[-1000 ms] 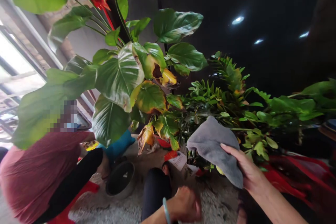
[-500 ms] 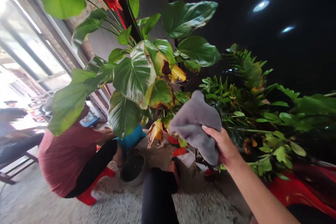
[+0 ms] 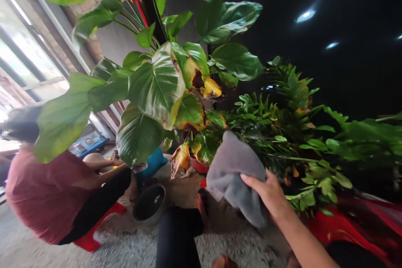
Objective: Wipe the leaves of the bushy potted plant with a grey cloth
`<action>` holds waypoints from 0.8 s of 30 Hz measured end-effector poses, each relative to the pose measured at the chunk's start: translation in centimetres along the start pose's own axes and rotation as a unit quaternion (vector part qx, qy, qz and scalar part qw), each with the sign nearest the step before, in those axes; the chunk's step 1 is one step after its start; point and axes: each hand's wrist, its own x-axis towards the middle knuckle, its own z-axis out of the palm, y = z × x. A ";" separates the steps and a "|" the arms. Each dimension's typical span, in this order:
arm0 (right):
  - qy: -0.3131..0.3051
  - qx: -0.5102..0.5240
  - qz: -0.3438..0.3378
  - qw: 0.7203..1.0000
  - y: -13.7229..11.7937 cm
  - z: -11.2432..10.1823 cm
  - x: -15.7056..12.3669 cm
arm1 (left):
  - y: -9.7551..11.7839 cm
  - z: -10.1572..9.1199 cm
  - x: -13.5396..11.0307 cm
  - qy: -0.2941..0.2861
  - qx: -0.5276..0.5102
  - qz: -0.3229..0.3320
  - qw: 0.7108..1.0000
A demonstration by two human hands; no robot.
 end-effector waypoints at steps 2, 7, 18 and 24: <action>0.034 0.004 -0.041 0.999 -0.9 1.8 2.3 | 0.1 -1.4 1.3 0.043 -0.003 -0.011 0.999; -0.010 -0.011 0.062 0.998 2.4 2.4 1.4 | 3.5 -8.6 4.1 0.375 -0.205 -0.052 0.903; 0.091 0.037 0.027 0.995 -1.9 1.4 4.1 | 8.6 -13.6 8.3 0.351 -0.511 0.011 0.784; 0.024 -0.044 0.134 0.990 3.9 1.6 0.5 | 6.2 -12.9 9.2 0.267 -0.596 0.026 0.757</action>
